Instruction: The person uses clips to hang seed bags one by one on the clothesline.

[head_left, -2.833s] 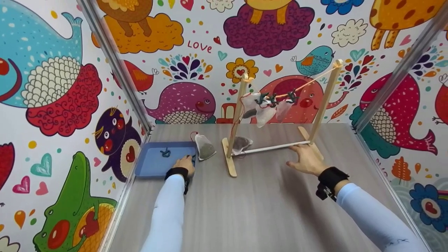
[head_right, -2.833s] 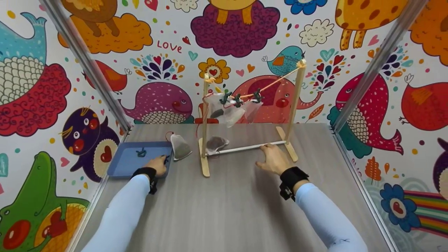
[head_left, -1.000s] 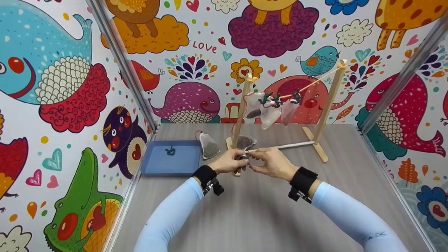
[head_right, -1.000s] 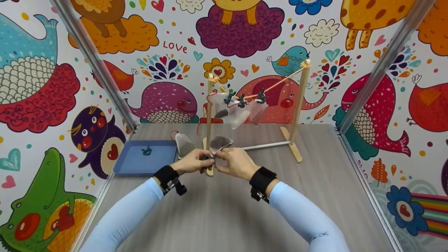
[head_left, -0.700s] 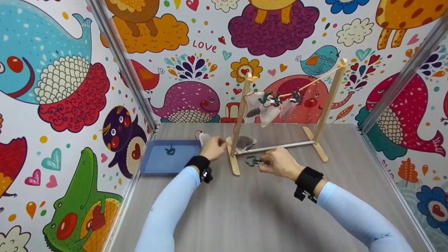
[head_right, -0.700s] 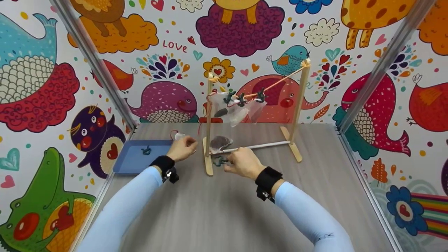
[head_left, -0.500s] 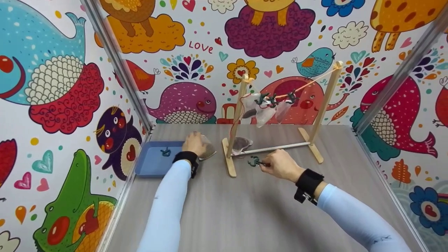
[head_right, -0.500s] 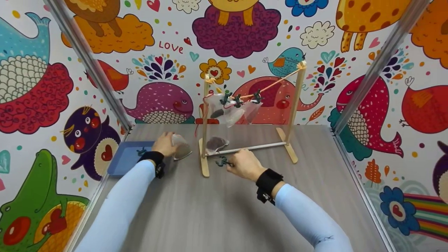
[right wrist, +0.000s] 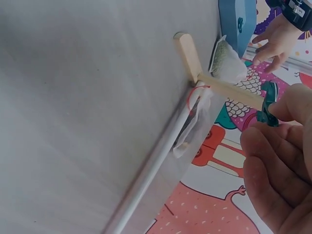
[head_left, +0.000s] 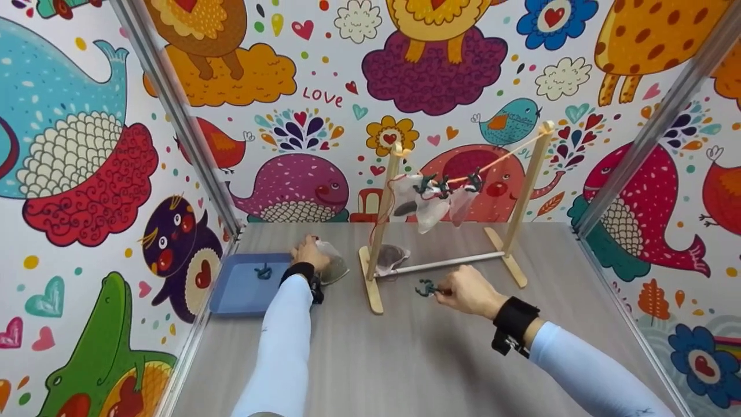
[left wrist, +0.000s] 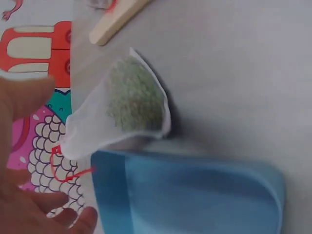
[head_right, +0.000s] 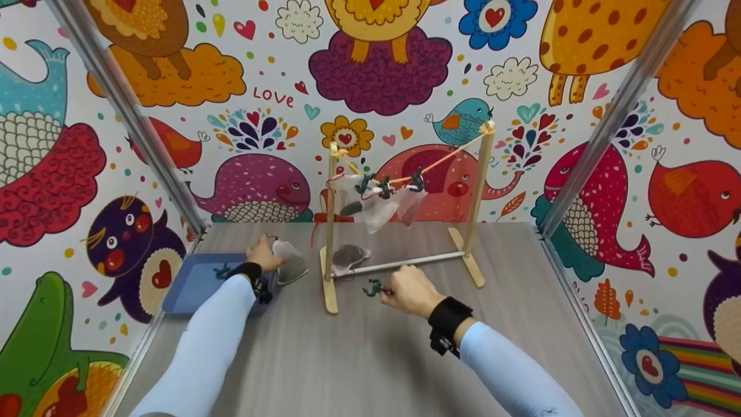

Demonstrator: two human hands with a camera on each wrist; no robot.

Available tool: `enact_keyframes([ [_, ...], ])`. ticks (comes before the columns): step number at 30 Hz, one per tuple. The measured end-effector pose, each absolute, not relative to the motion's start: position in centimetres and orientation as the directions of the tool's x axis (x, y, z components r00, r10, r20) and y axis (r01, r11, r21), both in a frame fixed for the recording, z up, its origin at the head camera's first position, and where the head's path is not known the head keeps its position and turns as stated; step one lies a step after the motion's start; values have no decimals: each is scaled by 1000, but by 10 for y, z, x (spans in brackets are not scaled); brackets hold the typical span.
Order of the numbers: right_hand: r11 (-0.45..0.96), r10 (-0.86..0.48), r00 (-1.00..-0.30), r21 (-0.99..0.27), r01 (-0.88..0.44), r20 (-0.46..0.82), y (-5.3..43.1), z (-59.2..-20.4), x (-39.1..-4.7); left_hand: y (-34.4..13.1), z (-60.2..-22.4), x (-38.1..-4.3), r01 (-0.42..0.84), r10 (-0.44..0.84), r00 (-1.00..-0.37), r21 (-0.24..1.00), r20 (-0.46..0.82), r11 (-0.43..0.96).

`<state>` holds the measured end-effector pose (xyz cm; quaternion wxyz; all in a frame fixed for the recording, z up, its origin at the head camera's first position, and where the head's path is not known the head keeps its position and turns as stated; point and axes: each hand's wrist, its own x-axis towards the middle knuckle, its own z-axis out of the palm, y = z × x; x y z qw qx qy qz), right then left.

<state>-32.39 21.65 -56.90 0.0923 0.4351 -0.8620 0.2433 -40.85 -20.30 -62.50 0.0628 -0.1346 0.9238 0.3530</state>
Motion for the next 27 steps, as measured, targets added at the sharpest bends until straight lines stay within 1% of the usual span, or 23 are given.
enact_keyframes([
  [2,495,-711,-606,-358,-792,357,219,-576,-318,-203,-634,-404,-317,-208,-948,651,-241,690],
  [4,475,-722,-597,-376,-795,349,221,-583,-313,-204,-644,-399,-313,-198,-948,629,-248,712],
  [7,449,-735,-584,-398,-800,345,226,-590,-308,-205,-658,-394,-234,-138,-967,528,-216,817],
  [10,440,-748,-580,-413,-797,322,230,-593,-306,-202,-665,-389,-142,-84,-984,407,-157,902],
  [12,441,-756,-579,-417,-795,305,232,-594,-305,-199,-666,-387,-124,-83,-989,383,-122,915],
  [14,444,-761,-577,-411,-796,296,233,-594,-305,-195,-664,-387,-126,-107,-992,400,-71,908],
  [19,457,-766,-575,-386,-802,288,235,-590,-309,-189,-652,-389,-108,-187,-977,520,101,847],
  [21,465,-765,-582,-389,-795,276,236,-585,-312,-187,-645,-389,-92,-211,-966,564,150,820],
  [24,485,-753,-604,-400,-777,260,241,-574,-319,-183,-633,-388,-62,-197,-967,598,164,799],
  [27,514,-729,-632,-400,-759,263,251,-560,-328,-175,-617,-386,-27,-122,-985,587,123,809],
])
